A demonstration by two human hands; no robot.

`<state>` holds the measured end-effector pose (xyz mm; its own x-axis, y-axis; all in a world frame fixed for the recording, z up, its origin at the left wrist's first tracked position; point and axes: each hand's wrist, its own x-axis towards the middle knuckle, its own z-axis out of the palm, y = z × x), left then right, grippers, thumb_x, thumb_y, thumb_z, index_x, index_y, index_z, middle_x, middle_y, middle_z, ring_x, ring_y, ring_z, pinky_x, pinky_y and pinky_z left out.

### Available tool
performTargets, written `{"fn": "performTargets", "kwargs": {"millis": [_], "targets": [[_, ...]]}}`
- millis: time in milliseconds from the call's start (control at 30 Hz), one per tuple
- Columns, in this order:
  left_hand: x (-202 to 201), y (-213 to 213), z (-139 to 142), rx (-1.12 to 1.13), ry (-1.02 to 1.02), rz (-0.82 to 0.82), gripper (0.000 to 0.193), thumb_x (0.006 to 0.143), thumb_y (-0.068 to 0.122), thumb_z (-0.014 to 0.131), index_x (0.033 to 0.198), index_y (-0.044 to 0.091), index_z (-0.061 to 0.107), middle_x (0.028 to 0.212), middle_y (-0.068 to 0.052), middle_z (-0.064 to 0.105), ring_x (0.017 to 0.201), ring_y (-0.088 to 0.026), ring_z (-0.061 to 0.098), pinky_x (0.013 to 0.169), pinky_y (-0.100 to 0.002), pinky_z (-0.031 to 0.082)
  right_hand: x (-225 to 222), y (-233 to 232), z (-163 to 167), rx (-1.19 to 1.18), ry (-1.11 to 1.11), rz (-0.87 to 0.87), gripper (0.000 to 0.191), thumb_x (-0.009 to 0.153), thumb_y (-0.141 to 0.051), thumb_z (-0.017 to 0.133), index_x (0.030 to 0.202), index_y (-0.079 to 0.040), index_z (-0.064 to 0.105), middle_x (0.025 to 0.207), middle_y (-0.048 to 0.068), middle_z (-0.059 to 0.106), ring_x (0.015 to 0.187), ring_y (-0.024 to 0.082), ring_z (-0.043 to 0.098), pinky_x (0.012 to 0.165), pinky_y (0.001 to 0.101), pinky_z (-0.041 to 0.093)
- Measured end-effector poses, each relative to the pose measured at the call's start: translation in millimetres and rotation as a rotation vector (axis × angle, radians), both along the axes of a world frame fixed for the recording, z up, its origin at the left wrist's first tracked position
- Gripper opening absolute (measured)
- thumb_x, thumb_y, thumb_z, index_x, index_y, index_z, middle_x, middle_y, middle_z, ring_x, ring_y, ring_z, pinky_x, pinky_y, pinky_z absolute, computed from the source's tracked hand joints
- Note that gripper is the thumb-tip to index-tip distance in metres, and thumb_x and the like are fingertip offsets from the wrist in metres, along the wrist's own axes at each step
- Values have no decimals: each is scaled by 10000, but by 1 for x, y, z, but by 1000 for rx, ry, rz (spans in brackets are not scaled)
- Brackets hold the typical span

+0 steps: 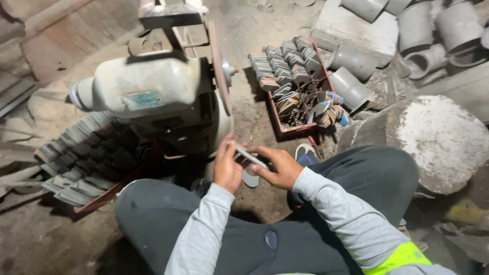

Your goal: The person sits on the floor and uses a bench grinder to smooth the edges of small, crescent-shaped ceramic pieces. They handle each piece by hand, pressing it against the spinning wheel, then place the finished pieces into a nearby crate.

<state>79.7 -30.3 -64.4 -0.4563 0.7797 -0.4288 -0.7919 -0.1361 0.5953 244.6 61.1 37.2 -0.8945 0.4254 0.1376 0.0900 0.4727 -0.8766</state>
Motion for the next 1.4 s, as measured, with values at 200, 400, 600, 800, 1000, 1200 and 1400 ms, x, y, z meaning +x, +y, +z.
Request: {"fn": "performTargets", "kwargs": {"millis": [200, 400, 600, 800, 1000, 1200, 1400], "targets": [[-14, -2, 1, 37, -101, 106, 483, 1077, 268, 527, 1447, -19, 411, 1207, -206, 611, 1189, -394, 633, 1016, -514, 543, -12, -4, -1, -57, -133, -62, 432, 1029, -281, 549, 1432, -152, 636, 1079, 213, 716, 984, 309, 732, 878, 397, 568], [-14, 0, 22, 15, -133, 48, 465, 1044, 257, 488, 1433, 17, 404, 1353, -220, 575, 1307, -406, 575, 1038, -543, 513, -12, -5, -11, -172, -124, 3, 475, 1055, -279, 486, 1508, -153, 556, 1327, 195, 680, 1227, 333, 669, 1052, 389, 521], [-12, 1, 29, 58, -92, -74, 464, 1036, 204, 460, 1479, 72, 420, 1239, -222, 600, 1243, -409, 606, 1027, -506, 534, -12, -10, -16, -20, -15, 56, 510, 1082, -212, 441, 1574, -92, 377, 1498, 225, 558, 1342, 405, 571, 1100, 443, 466], [-15, 5, 20, 102, -32, -91, 450, 1079, 156, 484, 1504, 24, 421, 1165, -209, 629, 1098, -352, 673, 971, -462, 569, -13, -9, -5, -40, -100, 40, 559, 1062, -216, 461, 1603, -136, 342, 1507, 218, 536, 1336, 420, 542, 1135, 457, 446], [-20, -2, 28, 12, 112, -643, 649, 952, 45, 586, 1556, 65, 349, 1136, -126, 678, 954, -266, 704, 724, -441, 630, -2, 23, 18, 495, -6, -4, 704, 770, -169, 734, 1435, -144, 506, 1315, 259, 570, 1213, 402, 510, 1025, 492, 425], [-18, -4, 37, 231, 146, -1020, 948, 923, 70, 709, 1668, 167, 132, 1172, -199, 642, 1025, -267, 678, 760, -414, 595, 9, 22, 5, 436, -381, 424, 439, 767, -113, 752, 1191, -104, 640, 1155, 108, 633, 1140, 314, 603, 945, 456, 469], [-35, 2, 33, -68, 850, -618, 965, 910, 362, 792, 1630, 106, 201, 1449, -191, 597, 1327, -327, 582, 1062, -478, 451, 3, 148, -6, 660, -340, 207, 290, 726, -18, 697, 996, -115, 735, 1006, 132, 685, 985, 357, 659, 860, 437, 533]]}}
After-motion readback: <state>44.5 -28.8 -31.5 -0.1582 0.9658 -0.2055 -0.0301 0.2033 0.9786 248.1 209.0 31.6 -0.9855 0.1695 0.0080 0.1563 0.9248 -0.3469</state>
